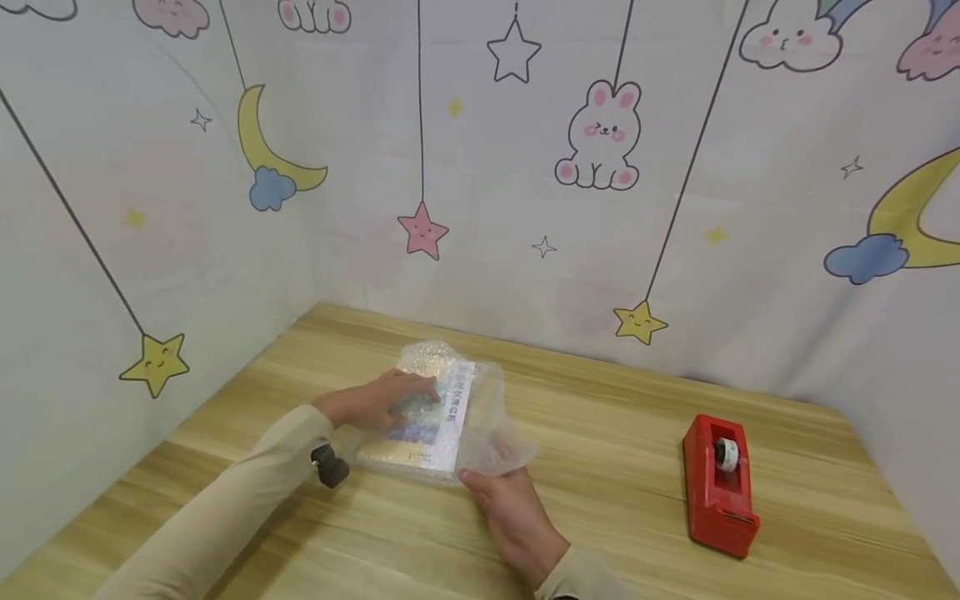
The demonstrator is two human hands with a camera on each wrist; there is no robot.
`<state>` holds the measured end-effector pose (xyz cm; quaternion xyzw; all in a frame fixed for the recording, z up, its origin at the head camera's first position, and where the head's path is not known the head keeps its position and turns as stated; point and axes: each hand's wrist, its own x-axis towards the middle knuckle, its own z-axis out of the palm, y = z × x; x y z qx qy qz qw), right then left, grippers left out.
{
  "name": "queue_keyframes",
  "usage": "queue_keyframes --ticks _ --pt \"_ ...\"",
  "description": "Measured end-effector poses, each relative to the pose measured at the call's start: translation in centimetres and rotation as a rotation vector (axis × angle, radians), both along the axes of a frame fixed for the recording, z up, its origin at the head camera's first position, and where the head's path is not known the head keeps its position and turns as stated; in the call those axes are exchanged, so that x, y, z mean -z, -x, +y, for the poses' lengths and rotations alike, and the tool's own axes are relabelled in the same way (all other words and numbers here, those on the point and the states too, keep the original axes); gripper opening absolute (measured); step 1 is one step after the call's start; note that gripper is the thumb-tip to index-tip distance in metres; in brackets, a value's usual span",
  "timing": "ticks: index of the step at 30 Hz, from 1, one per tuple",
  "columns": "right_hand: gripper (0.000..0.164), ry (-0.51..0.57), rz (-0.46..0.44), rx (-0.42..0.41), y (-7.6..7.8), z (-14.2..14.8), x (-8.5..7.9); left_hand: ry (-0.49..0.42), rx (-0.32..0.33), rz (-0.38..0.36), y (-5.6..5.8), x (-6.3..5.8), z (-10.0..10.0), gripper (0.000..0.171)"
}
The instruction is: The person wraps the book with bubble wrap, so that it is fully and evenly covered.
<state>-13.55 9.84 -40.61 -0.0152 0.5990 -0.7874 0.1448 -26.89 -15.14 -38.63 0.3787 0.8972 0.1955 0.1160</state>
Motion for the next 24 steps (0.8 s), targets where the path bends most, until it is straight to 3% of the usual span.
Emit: queue_keyframes --ticks 3,7,14,19,24 --pt "0.091 -0.006 0.008 0.043 0.6 -0.9 0.2 -0.005 0.001 0.006 -0.1 0.1 0.0 0.047" --pt "0.082 -0.094 0.040 0.109 1.1 -2.0 0.3 -0.007 0.000 0.002 -0.1 0.1 0.1 0.047" --pt "0.065 -0.491 0.296 0.194 1.7 -3.4 0.3 -0.019 0.034 0.030 0.2 0.0 0.3 0.048" --pt "0.055 -0.552 0.342 0.129 1.9 -4.1 0.2 -0.021 0.065 0.076 0.4 0.3 -0.1 0.046" --pt "0.065 -0.575 0.365 0.057 2.2 -4.8 0.2 -0.004 0.053 0.107 0.4 0.4 -0.1 0.056"
